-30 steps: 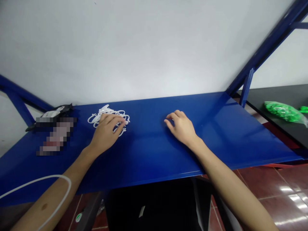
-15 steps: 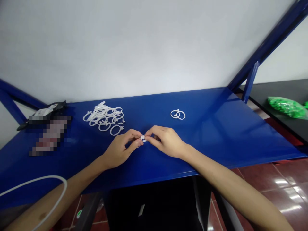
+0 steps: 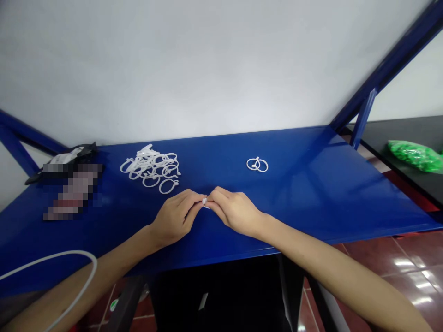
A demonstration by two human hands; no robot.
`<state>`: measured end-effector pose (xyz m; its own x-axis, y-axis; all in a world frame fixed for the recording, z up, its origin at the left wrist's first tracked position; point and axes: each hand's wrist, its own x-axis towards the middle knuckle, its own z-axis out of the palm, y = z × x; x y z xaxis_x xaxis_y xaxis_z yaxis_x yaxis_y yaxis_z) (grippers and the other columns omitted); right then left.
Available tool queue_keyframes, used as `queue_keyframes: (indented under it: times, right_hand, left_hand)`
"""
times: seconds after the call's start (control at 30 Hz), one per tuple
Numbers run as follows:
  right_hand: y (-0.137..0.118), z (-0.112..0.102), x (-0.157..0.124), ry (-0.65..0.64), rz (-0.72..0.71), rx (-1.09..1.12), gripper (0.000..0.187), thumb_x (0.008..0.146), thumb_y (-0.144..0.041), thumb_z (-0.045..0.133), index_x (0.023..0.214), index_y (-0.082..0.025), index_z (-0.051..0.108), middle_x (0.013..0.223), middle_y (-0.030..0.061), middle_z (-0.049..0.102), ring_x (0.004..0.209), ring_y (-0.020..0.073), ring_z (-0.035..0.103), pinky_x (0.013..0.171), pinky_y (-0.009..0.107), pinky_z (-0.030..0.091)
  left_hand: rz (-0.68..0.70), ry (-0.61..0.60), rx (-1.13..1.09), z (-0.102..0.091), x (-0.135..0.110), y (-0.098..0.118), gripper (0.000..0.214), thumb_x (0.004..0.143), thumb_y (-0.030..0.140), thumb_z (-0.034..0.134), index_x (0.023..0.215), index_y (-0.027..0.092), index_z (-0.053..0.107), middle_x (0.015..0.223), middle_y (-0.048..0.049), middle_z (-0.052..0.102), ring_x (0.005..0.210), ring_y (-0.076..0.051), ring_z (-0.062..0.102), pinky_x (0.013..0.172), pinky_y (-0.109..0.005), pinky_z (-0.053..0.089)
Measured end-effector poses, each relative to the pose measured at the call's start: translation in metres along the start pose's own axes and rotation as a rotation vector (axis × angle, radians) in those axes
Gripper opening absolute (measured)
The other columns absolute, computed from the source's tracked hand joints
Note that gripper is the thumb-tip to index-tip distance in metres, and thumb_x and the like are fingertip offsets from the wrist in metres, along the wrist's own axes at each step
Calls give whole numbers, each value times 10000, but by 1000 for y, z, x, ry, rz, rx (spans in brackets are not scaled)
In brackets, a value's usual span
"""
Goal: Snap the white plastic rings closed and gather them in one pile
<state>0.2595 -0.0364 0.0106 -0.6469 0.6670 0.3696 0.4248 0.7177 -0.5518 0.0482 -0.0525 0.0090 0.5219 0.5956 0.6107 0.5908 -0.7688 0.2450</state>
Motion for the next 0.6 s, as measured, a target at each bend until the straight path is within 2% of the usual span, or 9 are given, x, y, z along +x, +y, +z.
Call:
queue_keyframes:
  times: [0.13, 0.2, 0.3, 0.37, 0.43, 0.5, 0.6]
  right_hand:
    - [1, 0, -2, -28, -28, -53, 330, 1095, -382, 338, 978, -183, 575, 890, 58, 655, 718, 139, 635, 648, 255, 501]
    - [2, 1, -1, -34, -30, -63, 332, 1094, -387, 342, 980, -184, 579, 891, 57, 664, 717, 139, 645, 648, 256, 503]
    - [6, -2, 3, -6, -27, -77, 294, 1081, -393, 398, 1013, -191, 601, 928, 54, 688, 761, 143, 670, 666, 253, 506]
    - [12, -9, 7, 45, 3, -142, 281, 1066, -401, 441, 1011, -195, 624, 946, 53, 694, 775, 145, 672, 676, 254, 500]
    - [22, -19, 9, 126, 90, -282, 284, 1054, -405, 467, 991, -193, 646, 940, 55, 689, 745, 148, 653, 653, 262, 481]
    - [35, -32, 9, 214, 238, -458, 279, 1039, -400, 487, 988, -190, 662, 942, 64, 677, 711, 158, 627, 604, 271, 445]
    - [55, -50, 5, 276, 467, -652, 265, 1014, -396, 516, 1000, -187, 680, 996, 84, 656, 673, 163, 600, 540, 276, 387]
  left_hand:
    - [77, 42, 105, 4, -1, 3, 161, 1011, 114, 449, 993, 159, 602, 813, -43, 714, 716, -173, 658, 707, -315, 547]
    - [97, 13, 134, 3, 0, 1, 188, 1022, 135, 438, 989, 158, 622, 817, -48, 722, 726, -180, 660, 725, -330, 547]
    - [78, -79, 116, -5, 6, -10, 211, 1037, 185, 443, 1025, 170, 653, 908, -54, 745, 799, -186, 670, 781, -346, 543]
    - [18, -91, 152, -13, 9, -22, 211, 1033, 204, 464, 1089, 182, 665, 996, -60, 749, 892, -202, 669, 866, -375, 532]
    - [-78, -61, 265, -22, 9, -37, 232, 1019, 202, 473, 1138, 182, 671, 1058, -81, 738, 988, -242, 647, 933, -424, 509]
    - [-180, -50, 391, -28, 6, -53, 246, 999, 201, 481, 1131, 178, 687, 1081, -110, 719, 1035, -290, 612, 939, -473, 496]
    - [-277, -103, 492, -32, -2, -76, 247, 973, 244, 504, 1076, 184, 720, 1066, -138, 695, 1037, -330, 573, 909, -517, 486]
